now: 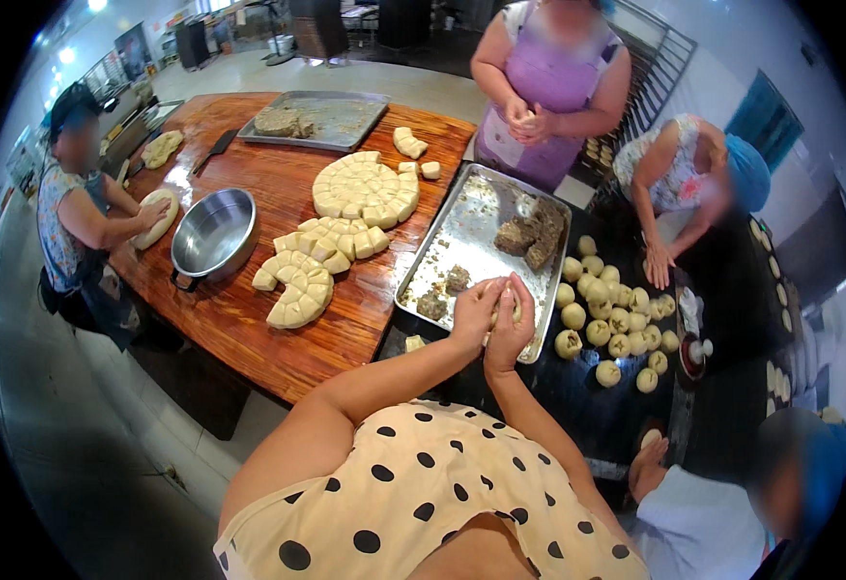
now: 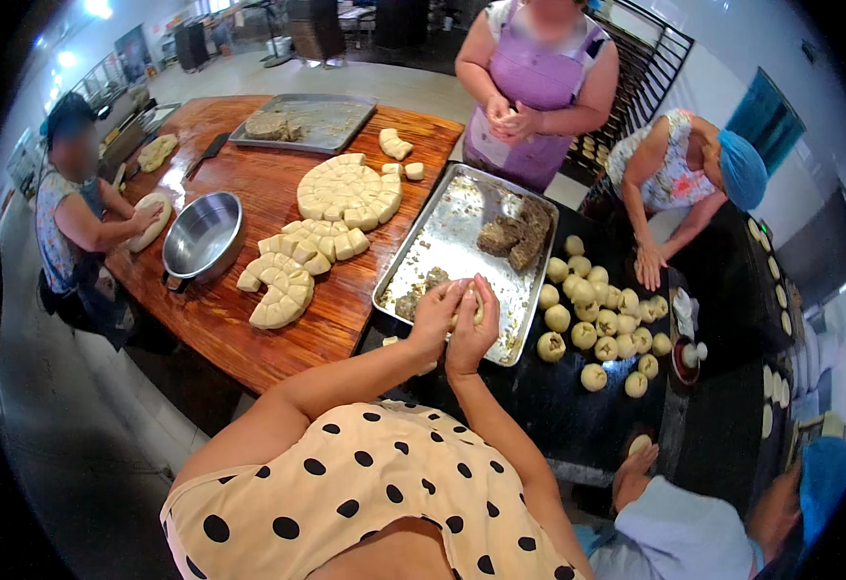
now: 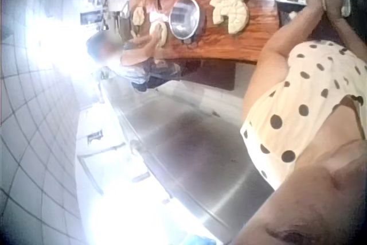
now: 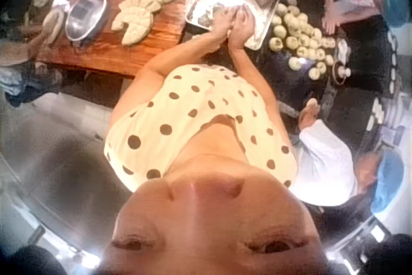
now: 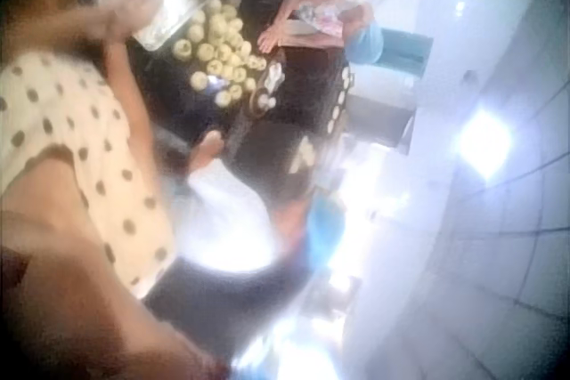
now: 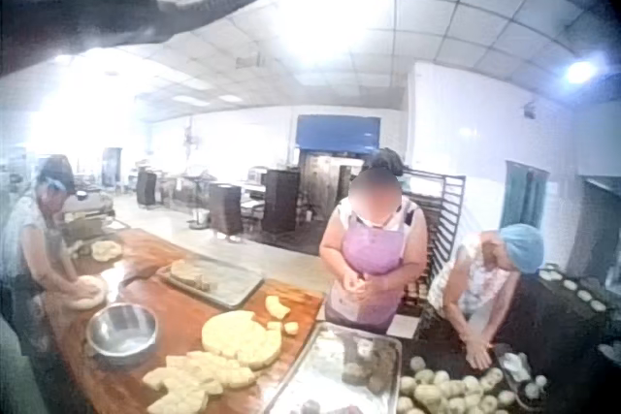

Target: The person prepares filled dough portions by hand, first taking a piece of dough, flattening it on a table, adding a portion of meat filling, and then pinching the edges together to seal the filling inside before rolling it into a ball and placing it onto a work surface.

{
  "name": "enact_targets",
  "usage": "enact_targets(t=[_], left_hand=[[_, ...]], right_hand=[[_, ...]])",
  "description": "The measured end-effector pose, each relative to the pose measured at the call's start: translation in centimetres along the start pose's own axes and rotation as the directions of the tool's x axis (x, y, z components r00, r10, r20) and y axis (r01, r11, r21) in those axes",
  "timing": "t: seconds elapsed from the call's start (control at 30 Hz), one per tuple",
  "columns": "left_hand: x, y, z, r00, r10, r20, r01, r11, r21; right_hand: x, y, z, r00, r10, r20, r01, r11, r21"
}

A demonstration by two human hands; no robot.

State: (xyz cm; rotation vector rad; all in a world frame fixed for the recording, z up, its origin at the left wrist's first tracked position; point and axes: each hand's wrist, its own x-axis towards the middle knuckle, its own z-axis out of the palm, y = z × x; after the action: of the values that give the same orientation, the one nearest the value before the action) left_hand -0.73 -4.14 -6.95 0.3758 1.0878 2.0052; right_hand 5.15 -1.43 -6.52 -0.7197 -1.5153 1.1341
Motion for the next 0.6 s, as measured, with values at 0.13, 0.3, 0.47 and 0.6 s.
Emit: enact_targets(t=[0.13,0.3,0.47,0.6], left_hand=[[1.0,3.2,0.9,0.98,-0.163,0.116,0.129,0.958,0.257],[1.7,4.1,3.1,0.965,-0.19,0.181,0.178,0.981,0.08],[-3.0,3.1,5.0,0.964,-0.195,0.182,0.214,0.972,-0.096],[-3.7,2.9,5.9,0.967,0.037,0.252,-0.079,0.984,0.158]], right_hand=[[2.2,-1.0,-1.6,0.997,-0.037,0.067,0.03,0.993,0.111],[3.2,-4.2,-3.6,0.998,0.07,-0.002,-0.065,0.945,0.321],[1.7,-5.2,-2.9,0.986,-0.075,-0.15,0.112,0.96,0.256],[1.2,-5.6,-3.4,0.953,-0.217,-0.212,0.226,0.974,0.018]])
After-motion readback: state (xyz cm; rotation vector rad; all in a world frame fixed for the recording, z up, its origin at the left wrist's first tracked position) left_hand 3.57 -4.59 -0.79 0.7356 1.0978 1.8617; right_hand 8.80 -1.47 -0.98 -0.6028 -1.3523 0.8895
